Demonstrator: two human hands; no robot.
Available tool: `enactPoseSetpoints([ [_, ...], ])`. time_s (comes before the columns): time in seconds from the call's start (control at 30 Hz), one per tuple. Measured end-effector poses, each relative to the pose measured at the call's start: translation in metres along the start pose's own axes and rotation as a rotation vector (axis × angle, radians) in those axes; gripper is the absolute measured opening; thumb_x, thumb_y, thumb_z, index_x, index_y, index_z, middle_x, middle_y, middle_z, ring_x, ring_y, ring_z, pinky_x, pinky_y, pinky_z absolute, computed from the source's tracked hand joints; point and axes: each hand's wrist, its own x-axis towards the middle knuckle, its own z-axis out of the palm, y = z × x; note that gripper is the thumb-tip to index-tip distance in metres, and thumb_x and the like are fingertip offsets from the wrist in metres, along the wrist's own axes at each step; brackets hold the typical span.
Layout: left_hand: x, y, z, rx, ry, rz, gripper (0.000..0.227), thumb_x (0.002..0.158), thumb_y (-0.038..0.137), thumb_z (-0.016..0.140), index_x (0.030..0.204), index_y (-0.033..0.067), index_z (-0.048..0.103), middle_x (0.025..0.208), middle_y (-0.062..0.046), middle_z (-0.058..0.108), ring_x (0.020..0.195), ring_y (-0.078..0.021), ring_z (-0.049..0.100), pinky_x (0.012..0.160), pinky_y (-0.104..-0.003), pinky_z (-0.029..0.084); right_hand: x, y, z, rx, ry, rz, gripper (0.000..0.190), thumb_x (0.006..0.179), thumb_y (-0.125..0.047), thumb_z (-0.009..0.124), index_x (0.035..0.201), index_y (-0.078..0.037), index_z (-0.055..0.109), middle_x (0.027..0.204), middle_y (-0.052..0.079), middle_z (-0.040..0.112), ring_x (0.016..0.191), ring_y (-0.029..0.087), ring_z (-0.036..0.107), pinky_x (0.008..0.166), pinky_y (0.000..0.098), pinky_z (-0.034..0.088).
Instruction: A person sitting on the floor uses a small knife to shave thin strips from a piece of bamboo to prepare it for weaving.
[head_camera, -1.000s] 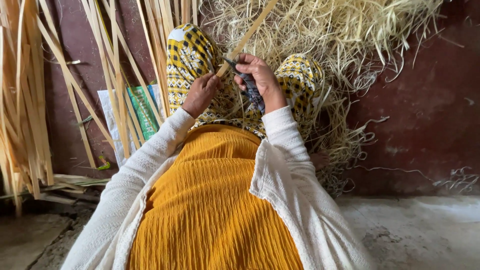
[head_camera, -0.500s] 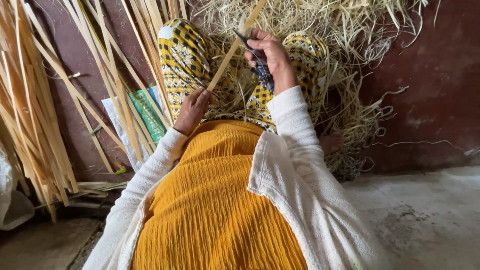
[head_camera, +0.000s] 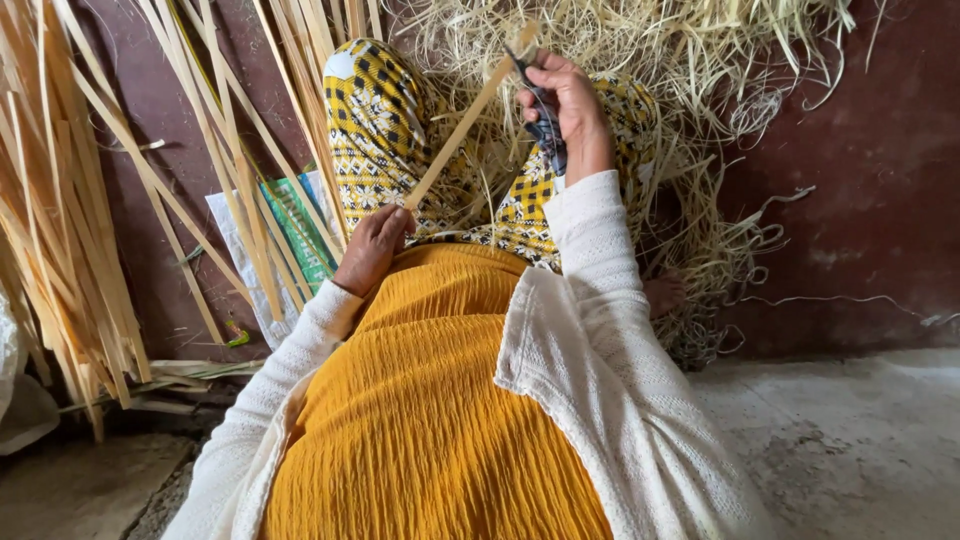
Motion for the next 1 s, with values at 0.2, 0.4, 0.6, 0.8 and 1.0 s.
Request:
enactPoseSetpoints([
  [0.2, -0.018, -0.032, -0.016, 0.045, 0.032, -0.097, 0.036, 0.106, 0.029, 0.039, 0.087, 0.0074, 0.060, 0.064, 0.001, 0.047, 0.053, -0.0110, 0.041, 0.051, -0.026, 0.036, 0.015, -0.040, -0.085, 0.036, 0.101, -0.284, 0.022, 0.097, -0.003, 0.056, 0.118, -0.001, 0.058, 0.114, 0.011, 0.071, 0.064, 0.010, 0.058, 0.053, 0.0229, 0.047],
  [0.4, 0.019, -0.021, -0.009, 0.069, 0.112, -0.011, 0.038, 0.105, 0.037, 0.037, 0.089, 0.0098, 0.058, 0.074, -0.001, 0.050, 0.064, -0.0140, 0.048, 0.061, -0.029, 0.045, -0.039, -0.012, 0.067, -0.111, -0.080, -0.022, 0.042, 0.100, 0.000, 0.053, 0.142, -0.006, 0.054, 0.113, 0.013, 0.070, 0.053, 0.006, 0.056, 0.043, 0.0165, 0.047],
  [0.6, 0.053, -0.016, 0.006, 0.120, 0.164, 0.052, 0.034, 0.106, 0.030, 0.038, 0.087, 0.0100, 0.058, 0.073, -0.003, 0.058, 0.060, -0.0157, 0.052, 0.059, -0.030, 0.048, -0.024, 0.055, 0.069, -0.077, -0.317, 0.297, 0.034, 0.094, -0.002, 0.061, 0.126, -0.005, 0.047, 0.117, 0.018, 0.067, 0.061, 0.016, 0.065, 0.046, 0.0238, 0.050],
  [0.8, 0.056, -0.020, 0.015, 0.237, 0.278, 0.175, 0.038, 0.106, 0.032, 0.038, 0.084, 0.0062, 0.056, 0.071, -0.007, 0.056, 0.059, -0.0220, 0.051, 0.061, -0.037, 0.047, -0.028, 0.076, 0.092, -0.240, -0.270, 0.224, 0.026, 0.091, 0.005, 0.061, 0.117, 0.000, 0.058, 0.091, 0.012, 0.065, 0.055, 0.017, 0.062, 0.042, 0.0246, 0.047],
  [1.0, 0.049, -0.020, 0.010, 0.149, 0.243, 0.226, 0.042, 0.108, 0.030, 0.037, 0.082, 0.0065, 0.060, 0.068, -0.006, 0.059, 0.052, -0.0183, 0.052, 0.053, -0.033, 0.050, -0.013, 0.067, 0.083, -0.178, -0.246, 0.194, 0.021, 0.094, 0.007, 0.058, 0.113, -0.002, 0.062, 0.108, 0.017, 0.061, 0.057, 0.019, 0.060, 0.044, 0.0259, 0.049],
])
